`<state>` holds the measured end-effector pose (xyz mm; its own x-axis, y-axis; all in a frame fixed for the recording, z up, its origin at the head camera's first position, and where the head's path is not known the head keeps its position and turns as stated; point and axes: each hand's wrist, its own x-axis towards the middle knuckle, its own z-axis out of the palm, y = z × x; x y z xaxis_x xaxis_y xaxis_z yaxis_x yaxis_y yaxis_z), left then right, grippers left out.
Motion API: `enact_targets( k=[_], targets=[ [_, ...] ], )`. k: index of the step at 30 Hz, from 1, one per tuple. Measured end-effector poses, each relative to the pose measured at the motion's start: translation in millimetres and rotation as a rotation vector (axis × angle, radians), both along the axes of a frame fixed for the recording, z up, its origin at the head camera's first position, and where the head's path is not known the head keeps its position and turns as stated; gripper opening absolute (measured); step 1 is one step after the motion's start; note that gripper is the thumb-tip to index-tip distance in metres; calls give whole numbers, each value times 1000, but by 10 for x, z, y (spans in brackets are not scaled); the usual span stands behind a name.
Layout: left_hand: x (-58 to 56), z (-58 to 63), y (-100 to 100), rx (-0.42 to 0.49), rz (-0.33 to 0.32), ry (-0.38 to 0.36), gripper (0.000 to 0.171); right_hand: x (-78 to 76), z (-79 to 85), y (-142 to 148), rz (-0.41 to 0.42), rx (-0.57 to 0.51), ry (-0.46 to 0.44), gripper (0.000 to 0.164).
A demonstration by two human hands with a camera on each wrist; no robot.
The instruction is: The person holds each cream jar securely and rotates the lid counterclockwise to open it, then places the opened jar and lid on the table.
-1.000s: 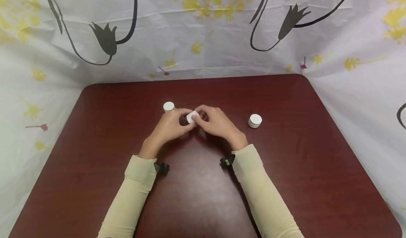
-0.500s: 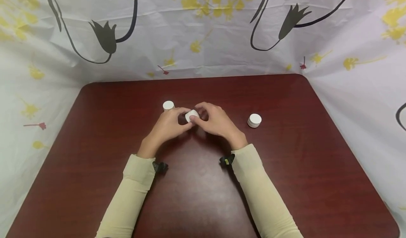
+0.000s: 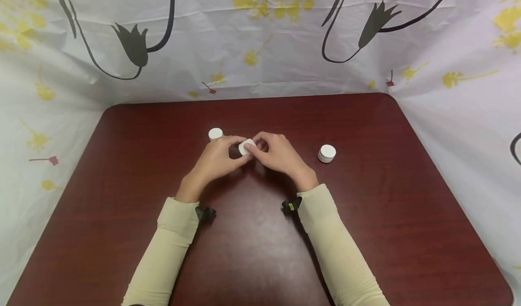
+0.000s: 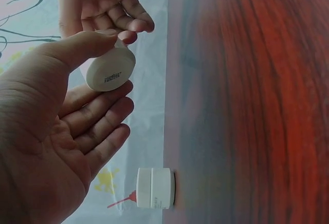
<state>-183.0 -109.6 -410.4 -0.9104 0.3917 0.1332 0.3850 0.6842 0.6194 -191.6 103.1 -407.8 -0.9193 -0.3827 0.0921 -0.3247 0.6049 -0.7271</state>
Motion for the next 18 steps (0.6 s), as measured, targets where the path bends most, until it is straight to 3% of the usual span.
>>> enact_targets(
  k=[18],
  targets=[
    [-6,-10,-10,-12,7,-45,43,19,15,7,66,0,-11,26]
  ],
)
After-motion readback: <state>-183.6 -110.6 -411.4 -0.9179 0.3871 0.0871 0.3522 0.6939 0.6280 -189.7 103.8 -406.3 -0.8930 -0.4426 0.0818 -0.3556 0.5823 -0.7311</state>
